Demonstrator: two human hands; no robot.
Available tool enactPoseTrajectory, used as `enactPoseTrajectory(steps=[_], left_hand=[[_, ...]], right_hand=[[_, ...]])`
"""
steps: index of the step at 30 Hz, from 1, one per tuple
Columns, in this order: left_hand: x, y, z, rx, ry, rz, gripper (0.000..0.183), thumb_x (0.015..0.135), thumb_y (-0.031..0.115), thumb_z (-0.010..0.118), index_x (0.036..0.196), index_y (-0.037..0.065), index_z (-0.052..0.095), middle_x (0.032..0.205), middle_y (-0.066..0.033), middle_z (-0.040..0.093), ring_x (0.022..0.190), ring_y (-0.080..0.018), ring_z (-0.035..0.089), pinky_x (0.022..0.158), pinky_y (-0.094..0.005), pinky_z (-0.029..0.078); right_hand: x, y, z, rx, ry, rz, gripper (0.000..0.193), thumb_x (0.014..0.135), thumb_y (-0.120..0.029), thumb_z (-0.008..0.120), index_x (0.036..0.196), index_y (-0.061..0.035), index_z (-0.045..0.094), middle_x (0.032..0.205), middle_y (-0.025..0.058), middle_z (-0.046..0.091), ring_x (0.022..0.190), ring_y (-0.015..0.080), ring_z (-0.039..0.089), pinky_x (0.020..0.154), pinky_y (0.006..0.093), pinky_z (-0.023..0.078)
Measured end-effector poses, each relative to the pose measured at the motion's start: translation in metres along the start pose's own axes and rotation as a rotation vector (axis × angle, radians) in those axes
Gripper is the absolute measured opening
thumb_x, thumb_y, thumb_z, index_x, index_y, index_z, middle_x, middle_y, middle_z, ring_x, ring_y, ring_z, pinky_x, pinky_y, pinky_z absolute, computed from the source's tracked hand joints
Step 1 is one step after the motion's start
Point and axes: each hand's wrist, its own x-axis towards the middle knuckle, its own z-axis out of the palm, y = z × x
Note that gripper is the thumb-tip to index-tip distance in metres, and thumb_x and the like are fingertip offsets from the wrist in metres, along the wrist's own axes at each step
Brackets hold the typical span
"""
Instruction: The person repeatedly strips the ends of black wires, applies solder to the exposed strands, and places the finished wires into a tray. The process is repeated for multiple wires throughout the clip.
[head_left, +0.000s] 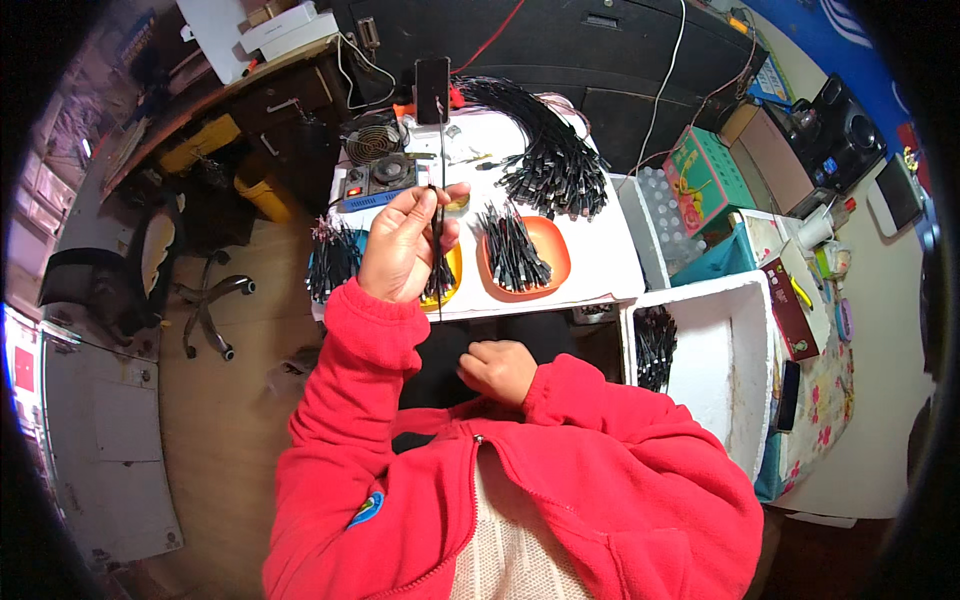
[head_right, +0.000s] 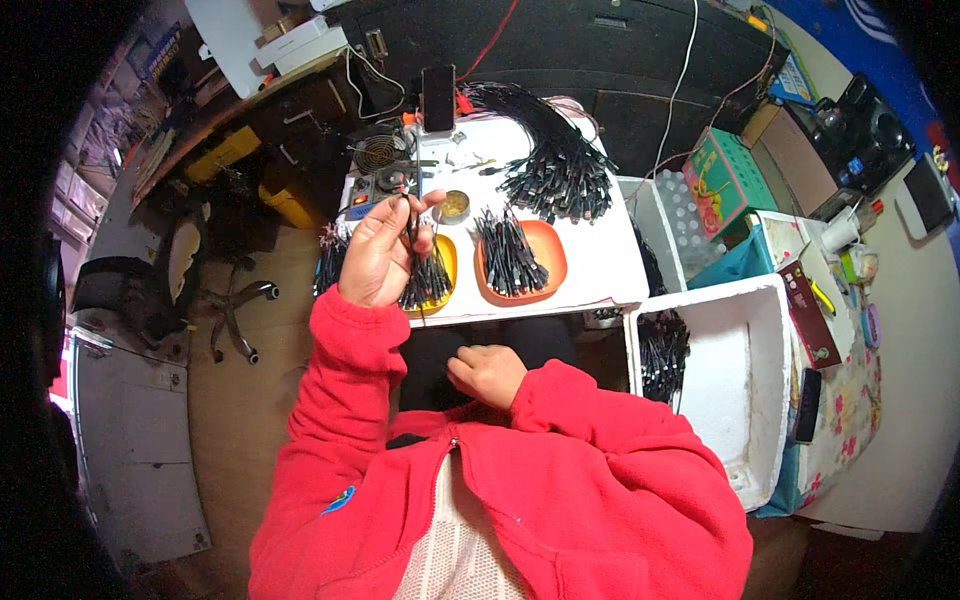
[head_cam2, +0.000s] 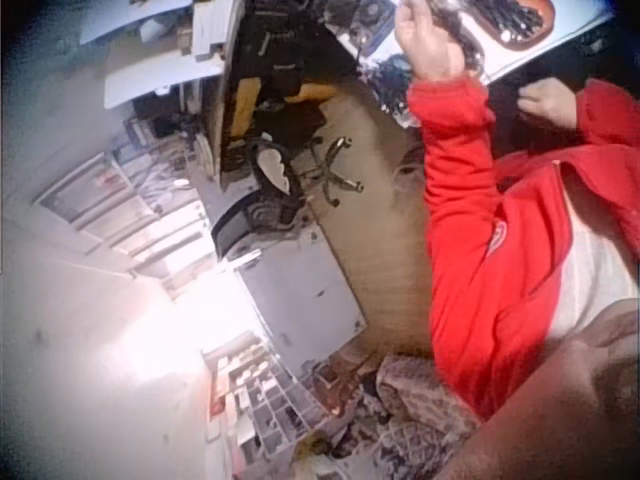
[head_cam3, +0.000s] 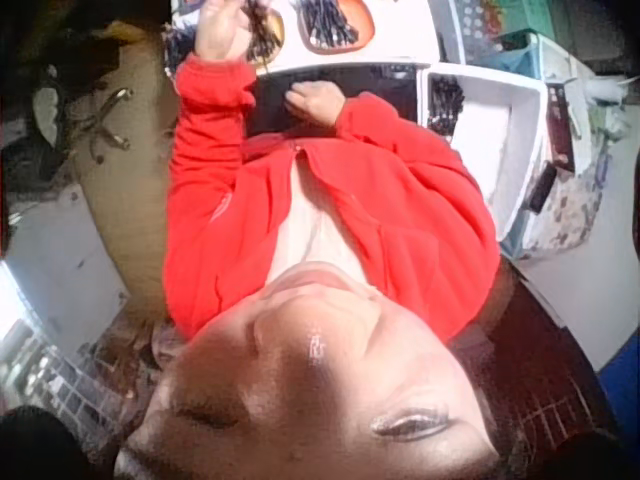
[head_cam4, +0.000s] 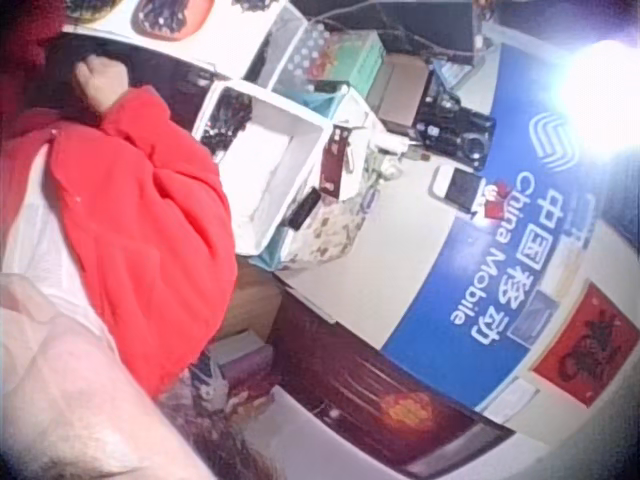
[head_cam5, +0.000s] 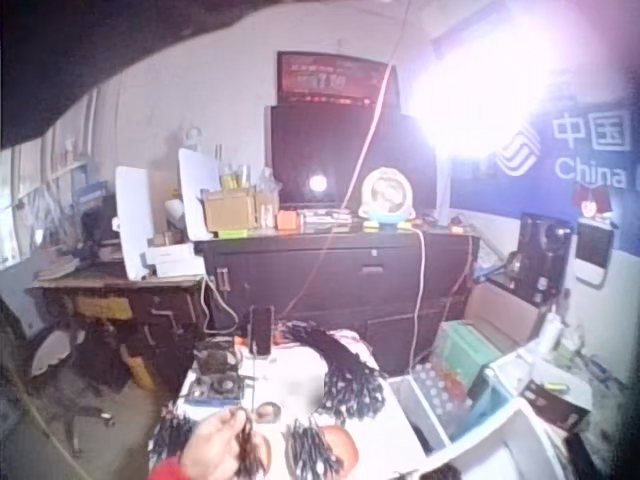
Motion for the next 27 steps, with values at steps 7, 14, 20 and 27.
enactPoseTrajectory(steps=[7, 14, 20, 27], left_hand=[[-0.057, 0.000, 0.014, 0.186, -0.015, 0.143, 0.015, 0.099, 0.013, 0.051, 0.096, 0.000, 0.060, 0.099, -0.0116, 0.066, 0.060, -0.0060, 0.046, 0.055, -0.0184, 0.038], [-0.084, -0.025, 0.022, 0.166, -0.042, 0.064, 0.015, 0.099, 0.012, 0.052, 0.097, 0.000, 0.060, 0.097, -0.0115, 0.066, 0.059, -0.0066, 0.046, 0.053, -0.0173, 0.037], [-0.083, -0.034, 0.020, 0.177, -0.030, 0.001, 0.015, 0.099, 0.013, 0.051, 0.099, 0.001, 0.060, 0.097, -0.0152, 0.067, 0.061, -0.0102, 0.053, 0.057, -0.0202, 0.043], [-0.085, -0.042, 0.030, 0.573, 0.157, 0.232, 0.020, 0.097, 0.013, 0.057, 0.107, -0.004, 0.062, 0.085, -0.0078, 0.067, 0.057, -0.0085, 0.054, 0.052, -0.0207, 0.042]], right_hand=[[0.009, 0.018, -0.015, 0.548, -0.082, 0.260, 0.020, 0.086, -0.022, 0.067, 0.087, -0.0023, 0.062, 0.078, 0.0108, 0.061, 0.070, 0.0277, 0.061, 0.065, 0.0371, 0.048], [0.067, 0.033, -0.096, 1.445, 0.254, 0.561, 0.020, 0.092, -0.019, 0.065, 0.099, -0.0008, 0.062, 0.081, 0.0005, 0.061, 0.068, 0.0054, 0.053, 0.055, 0.0178, 0.039], [0.070, 0.022, -0.107, 1.322, 0.324, 0.593, 0.016, 0.091, -0.015, 0.065, 0.097, -0.0014, 0.060, 0.082, 0.0009, 0.061, 0.068, 0.0046, 0.053, 0.056, 0.0178, 0.039], [0.068, 0.004, -0.097, 0.925, 0.454, 0.452, 0.006, 0.087, -0.002, 0.066, 0.088, 0.0008, 0.062, 0.078, 0.0017, 0.060, 0.070, 0.0061, 0.058, 0.061, 0.0204, 0.046]])
